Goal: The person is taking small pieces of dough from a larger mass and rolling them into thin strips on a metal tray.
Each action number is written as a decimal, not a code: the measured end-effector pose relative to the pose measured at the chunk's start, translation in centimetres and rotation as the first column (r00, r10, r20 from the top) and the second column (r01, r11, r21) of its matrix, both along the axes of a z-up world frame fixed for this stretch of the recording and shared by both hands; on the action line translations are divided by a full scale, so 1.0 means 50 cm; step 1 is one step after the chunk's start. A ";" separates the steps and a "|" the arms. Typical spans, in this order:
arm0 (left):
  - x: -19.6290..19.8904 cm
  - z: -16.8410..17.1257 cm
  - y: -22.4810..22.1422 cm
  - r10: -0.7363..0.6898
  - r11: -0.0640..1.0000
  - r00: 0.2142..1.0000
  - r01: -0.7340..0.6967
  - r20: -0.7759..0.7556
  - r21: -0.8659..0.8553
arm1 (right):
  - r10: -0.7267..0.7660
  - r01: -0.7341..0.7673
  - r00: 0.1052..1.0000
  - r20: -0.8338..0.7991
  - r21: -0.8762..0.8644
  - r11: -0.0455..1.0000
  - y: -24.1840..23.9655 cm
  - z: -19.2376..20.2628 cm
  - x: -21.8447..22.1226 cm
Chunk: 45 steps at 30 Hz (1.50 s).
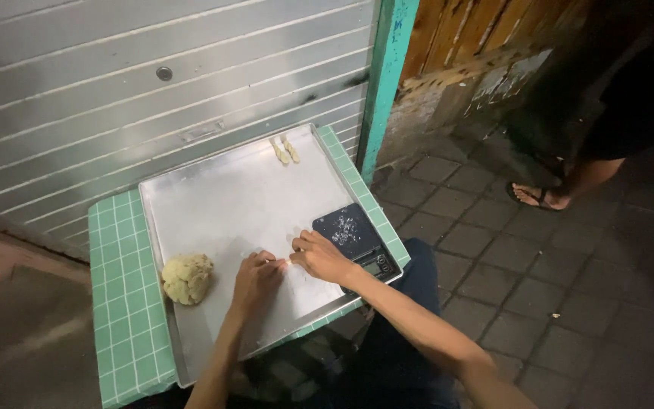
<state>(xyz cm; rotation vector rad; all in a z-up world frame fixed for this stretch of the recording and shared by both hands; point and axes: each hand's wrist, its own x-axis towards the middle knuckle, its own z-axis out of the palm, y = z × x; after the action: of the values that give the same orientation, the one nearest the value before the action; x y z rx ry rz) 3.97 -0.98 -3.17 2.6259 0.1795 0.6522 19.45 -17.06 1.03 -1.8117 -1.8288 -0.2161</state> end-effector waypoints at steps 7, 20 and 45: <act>-0.009 0.010 -0.005 -0.043 0.995 0.998 0.039 0.046 0.091 | -0.028 0.026 0.998 0.063 0.032 0.999 -0.007 0.019 -0.015; -0.019 -0.006 0.010 -0.003 0.998 0.997 0.008 -0.077 0.059 | -0.063 0.064 0.992 0.109 -0.010 0.998 0.002 -0.023 -0.011; 0.062 -0.098 0.104 0.338 0.886 0.892 -0.193 -0.302 0.421 | -0.244 0.165 0.968 -0.054 -0.595 0.787 0.164 0.080 -0.080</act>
<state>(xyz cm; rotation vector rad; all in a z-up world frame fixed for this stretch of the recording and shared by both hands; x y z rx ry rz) 7.05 4.23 -8.05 3.1210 0.5990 0.2859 15.43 -8.84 5.01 -2.3810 -1.7151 0.4382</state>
